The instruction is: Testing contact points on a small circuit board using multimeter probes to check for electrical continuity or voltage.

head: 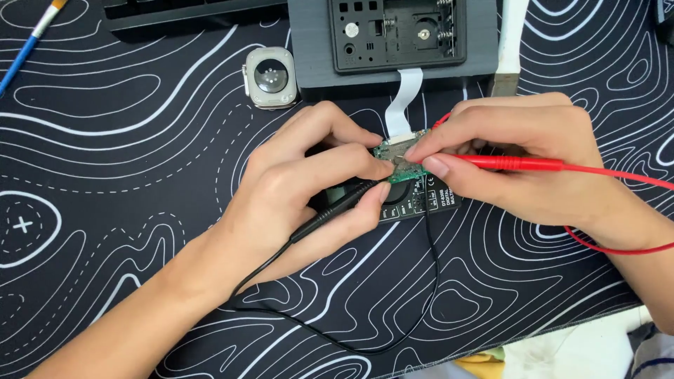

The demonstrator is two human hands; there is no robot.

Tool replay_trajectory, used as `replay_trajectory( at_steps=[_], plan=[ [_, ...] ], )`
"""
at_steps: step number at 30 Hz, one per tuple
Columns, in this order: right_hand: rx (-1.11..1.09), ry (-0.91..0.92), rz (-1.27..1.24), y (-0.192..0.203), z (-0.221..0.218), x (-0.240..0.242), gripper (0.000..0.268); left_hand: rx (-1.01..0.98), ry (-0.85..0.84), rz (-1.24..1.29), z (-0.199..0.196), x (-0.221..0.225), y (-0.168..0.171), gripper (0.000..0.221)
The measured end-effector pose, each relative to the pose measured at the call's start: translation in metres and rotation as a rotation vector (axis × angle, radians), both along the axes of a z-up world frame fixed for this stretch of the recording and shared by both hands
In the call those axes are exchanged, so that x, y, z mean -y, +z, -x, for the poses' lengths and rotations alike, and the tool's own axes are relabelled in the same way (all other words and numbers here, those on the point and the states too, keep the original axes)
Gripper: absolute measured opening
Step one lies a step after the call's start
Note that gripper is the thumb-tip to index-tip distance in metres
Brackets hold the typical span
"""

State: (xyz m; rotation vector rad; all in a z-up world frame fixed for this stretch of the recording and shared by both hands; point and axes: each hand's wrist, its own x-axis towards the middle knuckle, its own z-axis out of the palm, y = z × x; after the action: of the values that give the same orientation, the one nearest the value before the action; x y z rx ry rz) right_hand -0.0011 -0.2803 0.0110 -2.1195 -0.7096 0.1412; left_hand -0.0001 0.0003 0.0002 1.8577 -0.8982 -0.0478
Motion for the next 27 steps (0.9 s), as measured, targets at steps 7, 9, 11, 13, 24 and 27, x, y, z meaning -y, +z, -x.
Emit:
replay_trajectory(
  at_steps=[7,9,11,13,24,27],
  plan=[
    [0.006,0.003,-0.009,-0.002,0.000,0.000,0.009,-0.009,0.021,0.008,0.002,0.002,0.001,0.011],
    [0.001,0.001,-0.007,-0.002,0.000,0.001,0.009,-0.004,0.021,0.004,0.001,0.002,0.002,0.012],
    [-0.001,0.000,0.001,-0.002,0.000,0.002,0.009,-0.019,0.015,0.000,0.001,0.002,0.002,0.013],
    [0.008,0.004,0.005,-0.002,-0.001,0.003,0.010,-0.020,0.009,0.007,0.001,0.000,0.002,0.013],
    [0.041,-0.027,0.037,0.000,-0.001,0.010,0.006,-0.002,0.006,0.011,0.000,0.000,0.002,0.009],
    [0.049,-0.001,0.053,0.001,-0.001,0.009,0.008,-0.009,0.009,0.002,0.000,0.000,0.002,0.010]
  ],
)
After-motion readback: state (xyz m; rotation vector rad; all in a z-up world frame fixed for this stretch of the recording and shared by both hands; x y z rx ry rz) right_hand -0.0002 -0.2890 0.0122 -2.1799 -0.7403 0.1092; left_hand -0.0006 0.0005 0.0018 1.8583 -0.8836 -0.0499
